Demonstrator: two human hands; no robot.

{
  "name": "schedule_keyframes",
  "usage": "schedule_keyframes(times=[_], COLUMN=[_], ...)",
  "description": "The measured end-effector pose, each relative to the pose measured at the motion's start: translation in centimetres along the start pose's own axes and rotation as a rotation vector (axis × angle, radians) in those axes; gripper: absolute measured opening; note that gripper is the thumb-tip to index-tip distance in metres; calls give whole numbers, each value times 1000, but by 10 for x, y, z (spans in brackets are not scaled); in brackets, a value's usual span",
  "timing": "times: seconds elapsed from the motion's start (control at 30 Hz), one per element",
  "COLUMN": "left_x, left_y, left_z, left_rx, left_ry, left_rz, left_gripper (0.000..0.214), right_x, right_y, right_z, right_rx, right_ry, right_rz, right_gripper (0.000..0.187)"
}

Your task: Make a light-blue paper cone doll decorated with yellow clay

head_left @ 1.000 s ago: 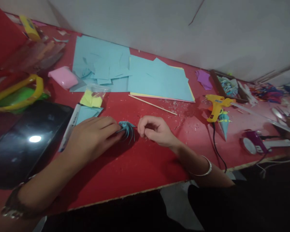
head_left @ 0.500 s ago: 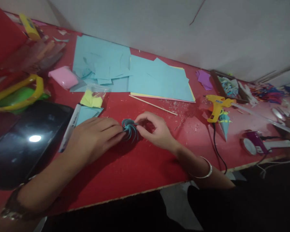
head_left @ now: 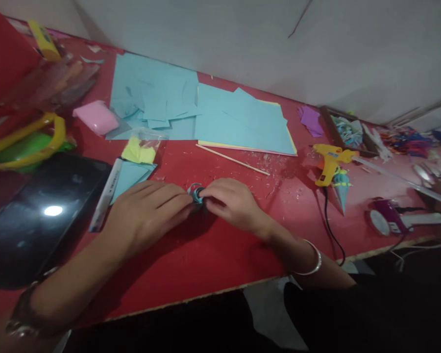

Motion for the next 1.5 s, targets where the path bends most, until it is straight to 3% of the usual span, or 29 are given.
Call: schedule_keyframes(times=[0.17, 0.4, 1.1, 1.5], left_x=[1, 4, 6, 3], left_y=[1, 7, 7, 4], left_z=[4, 3, 5, 6], left_rx=[44, 130, 115, 146], left_ry=[-82, -200, -162, -190], left_rz=[-27, -178, -31, -114], left_gripper=[17, 25, 27, 28], right_x=[-1, -1, -2, -2], right_y=[-1, 0, 2, 3], right_z=[-5, -5, -6, -6], right_rx=[59, -26, -16, 58], right_ry=[-55, 43, 0, -21], right_rz=[21, 35, -64, -120], right_gripper=[19, 16, 24, 24])
Point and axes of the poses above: each hand's wrist, its own x-axis away from the middle knuckle, its own y-axis out of the palm, z = x × y, the point moved 2 cm from there along -x, towards the middle knuckle, and after that the axes turned 15 degrees about -x, right-handed, at the moved point
